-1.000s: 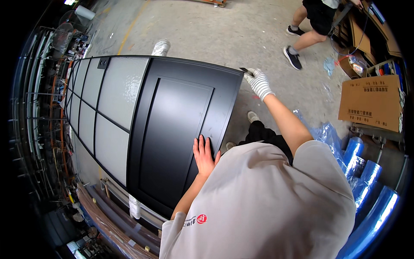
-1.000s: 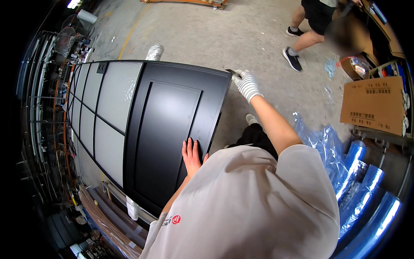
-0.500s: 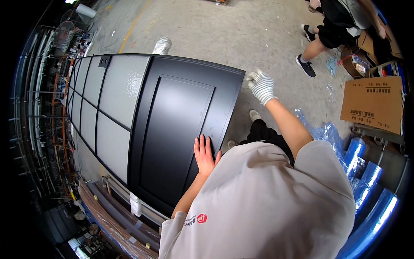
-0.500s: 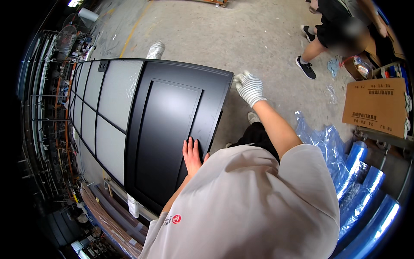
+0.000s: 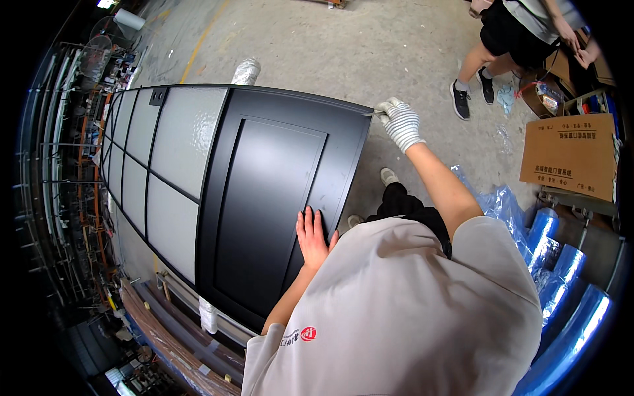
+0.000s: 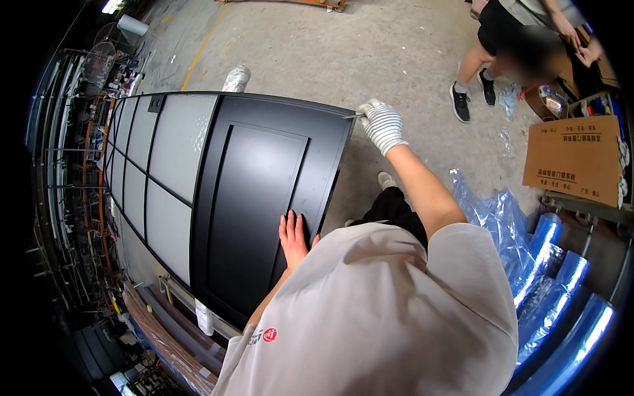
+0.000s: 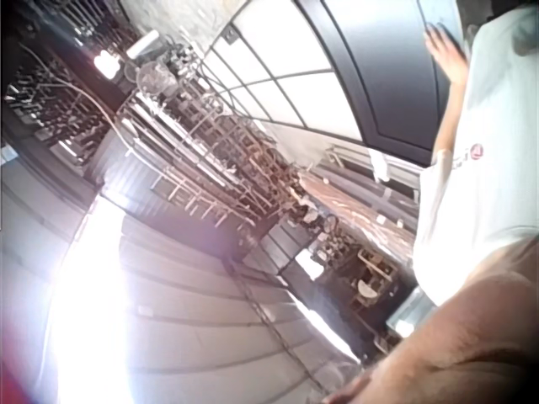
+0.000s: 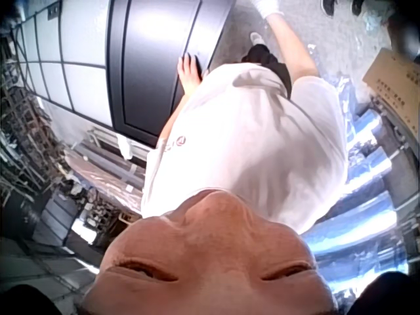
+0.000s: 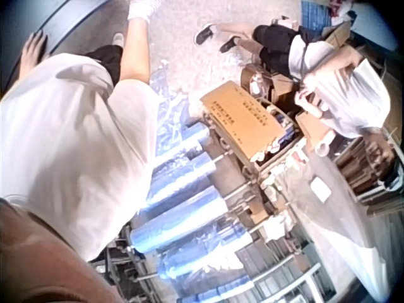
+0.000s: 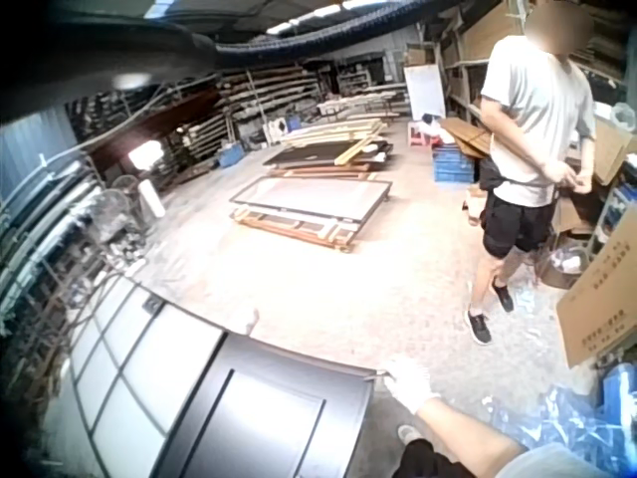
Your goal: The person aligns a black door panel with a large glass frame and secures it using a red zip tie. They then use a utility knife to trim the excess length of the zip tie and clean the edges of the door panel.
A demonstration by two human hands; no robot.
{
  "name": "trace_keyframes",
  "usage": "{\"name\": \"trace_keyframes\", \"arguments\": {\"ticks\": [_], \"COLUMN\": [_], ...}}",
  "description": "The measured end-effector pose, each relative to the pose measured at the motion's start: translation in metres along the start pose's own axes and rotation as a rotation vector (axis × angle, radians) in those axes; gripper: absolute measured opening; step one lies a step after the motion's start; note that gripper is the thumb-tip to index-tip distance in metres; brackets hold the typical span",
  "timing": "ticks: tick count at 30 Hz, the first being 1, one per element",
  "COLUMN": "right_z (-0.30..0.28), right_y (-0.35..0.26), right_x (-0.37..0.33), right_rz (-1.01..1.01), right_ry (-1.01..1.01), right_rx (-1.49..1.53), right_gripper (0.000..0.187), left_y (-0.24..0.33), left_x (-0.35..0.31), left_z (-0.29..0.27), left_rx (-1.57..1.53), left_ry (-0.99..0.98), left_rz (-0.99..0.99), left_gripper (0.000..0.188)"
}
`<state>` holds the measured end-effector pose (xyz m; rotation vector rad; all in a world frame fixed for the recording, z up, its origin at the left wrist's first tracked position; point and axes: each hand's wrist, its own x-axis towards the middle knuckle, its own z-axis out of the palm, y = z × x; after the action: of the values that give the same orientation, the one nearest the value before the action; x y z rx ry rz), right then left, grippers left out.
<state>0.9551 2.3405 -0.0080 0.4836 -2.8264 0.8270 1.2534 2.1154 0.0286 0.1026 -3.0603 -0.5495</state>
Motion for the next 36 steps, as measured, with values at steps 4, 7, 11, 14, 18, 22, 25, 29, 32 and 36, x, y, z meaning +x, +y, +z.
{"name": "trace_keyframes", "arguments": {"ticks": [4, 7, 11, 14, 18, 22, 25, 29, 32, 36], "right_z": [-0.003, 0.006, 0.007, 0.003, 0.020, 0.020, 0.008, 0.016, 0.012, 0.007], "right_y": [-0.005, -0.003, -0.005, -0.005, 0.005, -0.004, -0.010, 0.006, 0.005, 0.003], "right_x": [0.001, -0.005, -0.016, -0.037, -0.053, -0.032, -0.019, -0.014, -0.007, -0.007], "right_rz": [-0.039, -0.033, -0.028, -0.056, 0.403, 0.224, 0.099, -0.048, -0.124, -0.168], "right_ry": [0.018, 0.055, 0.066, 0.009, -0.103, 0.107, 0.041, 0.104, 0.098, 0.087], "right_rx": [-0.038, -0.017, 0.026, 0.019, 0.463, 0.191, 0.154, 0.025, 0.017, 0.045], "right_gripper": [0.013, 0.012, 0.009, 0.009, 0.019, 0.020, 0.023, 0.021, 0.014, 0.015], "left_y": [0.001, -0.001, -0.001, -0.001, 0.002, 0.002, 0.001, 0.000, 0.000, -0.001], "left_x": [0.001, -0.001, 0.000, -0.003, 0.000, 0.000, -0.001, -0.001, -0.002, 0.000], "left_z": [0.000, 0.001, 0.000, -0.002, -0.002, -0.001, -0.001, 0.000, 0.001, -0.001], "left_rx": [-0.013, -0.014, -0.016, -0.027, -0.034, -0.026, -0.025, -0.010, -0.005, 0.008], "left_ry": [-0.008, -0.006, -0.011, -0.007, 0.001, 0.000, 0.007, 0.016, 0.023, 0.013], "left_rz": [-0.012, -0.011, -0.017, -0.022, -0.026, -0.025, -0.021, -0.002, 0.004, 0.010], "left_gripper": [0.069, 0.069, 0.070, 0.070, 0.070, 0.070, 0.070, 0.071, 0.072, 0.072]}}
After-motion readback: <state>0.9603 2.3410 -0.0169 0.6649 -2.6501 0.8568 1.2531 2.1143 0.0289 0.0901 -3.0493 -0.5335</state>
